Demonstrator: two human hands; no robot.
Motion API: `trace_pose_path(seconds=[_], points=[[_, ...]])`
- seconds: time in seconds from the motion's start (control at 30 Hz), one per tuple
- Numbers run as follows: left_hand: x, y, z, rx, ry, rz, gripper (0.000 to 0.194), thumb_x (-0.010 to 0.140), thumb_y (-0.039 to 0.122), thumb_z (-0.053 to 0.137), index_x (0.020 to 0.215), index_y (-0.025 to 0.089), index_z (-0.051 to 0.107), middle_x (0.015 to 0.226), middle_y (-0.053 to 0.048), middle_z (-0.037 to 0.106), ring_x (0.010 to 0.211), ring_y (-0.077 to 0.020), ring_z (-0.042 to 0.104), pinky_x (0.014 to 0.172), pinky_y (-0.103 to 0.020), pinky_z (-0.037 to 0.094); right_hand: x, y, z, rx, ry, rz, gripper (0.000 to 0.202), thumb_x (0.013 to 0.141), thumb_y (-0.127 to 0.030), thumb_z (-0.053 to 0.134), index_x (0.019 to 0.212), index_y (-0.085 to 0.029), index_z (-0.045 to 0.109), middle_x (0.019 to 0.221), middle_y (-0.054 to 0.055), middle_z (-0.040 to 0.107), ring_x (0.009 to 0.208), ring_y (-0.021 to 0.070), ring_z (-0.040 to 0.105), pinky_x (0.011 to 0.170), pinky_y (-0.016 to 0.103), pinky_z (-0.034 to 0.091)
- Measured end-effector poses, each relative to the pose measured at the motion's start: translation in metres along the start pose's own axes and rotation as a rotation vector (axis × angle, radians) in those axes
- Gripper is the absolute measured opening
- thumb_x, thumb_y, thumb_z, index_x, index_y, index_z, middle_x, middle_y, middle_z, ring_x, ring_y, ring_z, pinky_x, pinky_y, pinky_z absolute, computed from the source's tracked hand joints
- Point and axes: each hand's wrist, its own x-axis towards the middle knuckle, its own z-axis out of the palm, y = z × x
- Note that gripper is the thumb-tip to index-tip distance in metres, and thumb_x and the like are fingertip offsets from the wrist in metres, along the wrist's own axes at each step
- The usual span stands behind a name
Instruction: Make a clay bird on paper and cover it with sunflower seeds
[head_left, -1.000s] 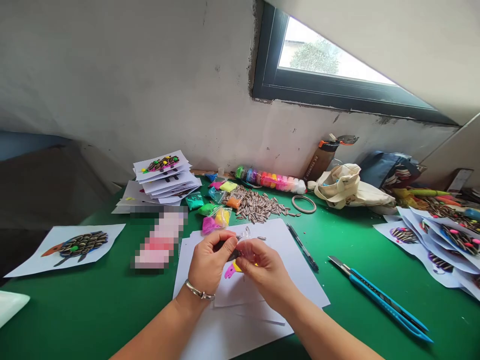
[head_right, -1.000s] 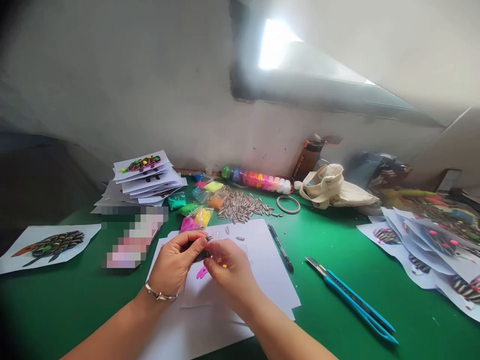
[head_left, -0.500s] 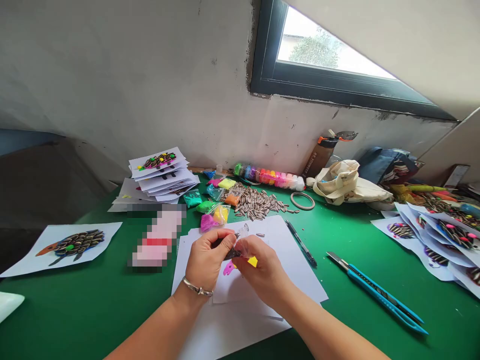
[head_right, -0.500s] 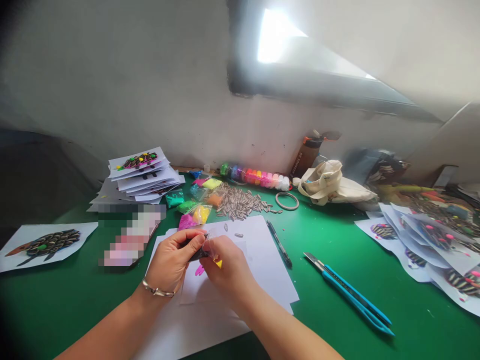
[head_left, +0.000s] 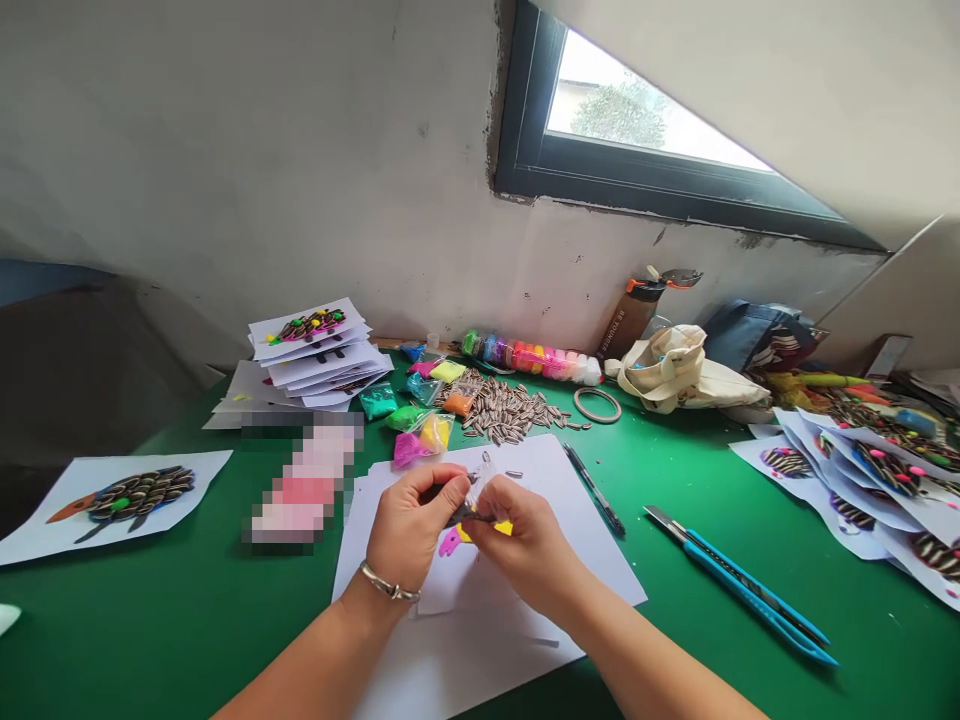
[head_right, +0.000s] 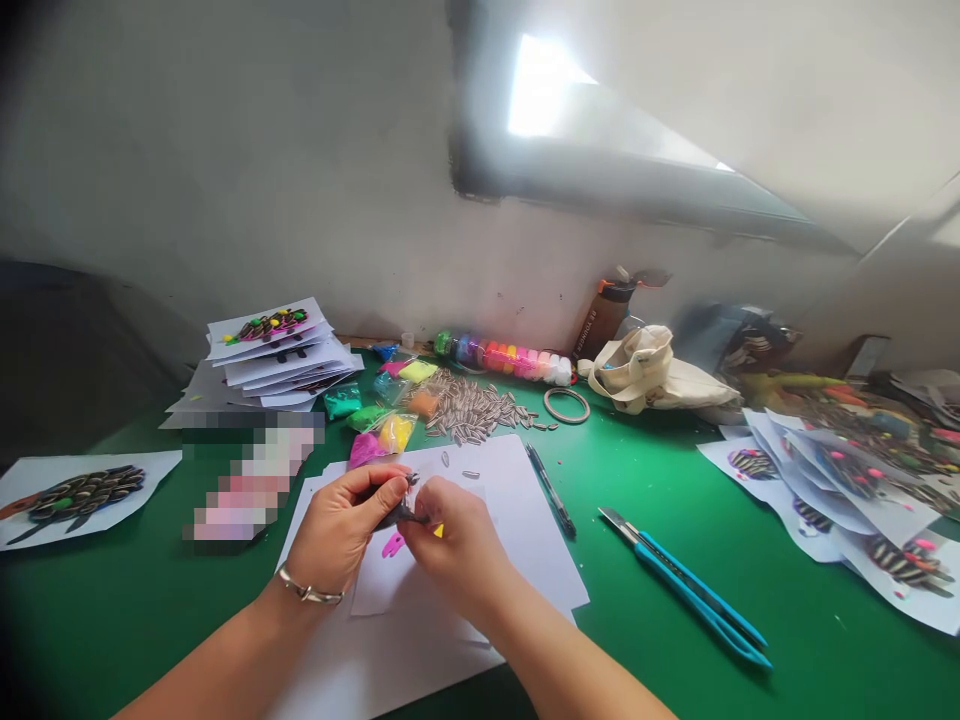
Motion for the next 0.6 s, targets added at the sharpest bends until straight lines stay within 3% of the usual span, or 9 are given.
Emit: trace_pose_path(seconds=[0.13,0.27,0.6], points=[[0.002,0.001,-0.002,0.029,0.025,0.045,0.035,0.056,0.044,0.083,0.076,0.017,0.075,0.079,-0.005,0.071,0.071,-0.0171,0.063,0.062,-0.025,0.055,0.001,0.002,0.000,0.102,-0.010,0.012,0.008,0.076,-0.015,0.059,0.074,-0.021,0.055,0.069,-0.004,0.054,0.065,0.0119,0.047,0.059,0.024,0.036],[0.004,0.001,-0.004,0.071,0.038,0.066,0.034,0.057,0.045,0.083,0.075,0.017,0.075,0.081,-0.006,0.072,0.073,-0.0189,0.064,0.064,-0.027,0.056,0.002,0.002,-0.003,0.121,-0.036,-0.008,0.010,0.080,-0.018,0.058,0.086,-0.022,0.066,0.079,0.000,0.064,0.072,0.0142,0.055,0.067,0.027,0.042],[0.003,-0.001,-0.003,0.036,0.017,0.037,0.035,0.057,0.045,0.083,0.077,0.016,0.075,0.079,-0.005,0.071,0.068,-0.0165,0.062,0.060,-0.027,0.056,0.001,-0.007,-0.010,-0.006,-0.085,0.059,0.009,0.080,-0.022,0.057,0.074,-0.022,0.051,0.070,-0.003,0.056,0.064,0.0127,0.047,0.060,0.026,0.036]])
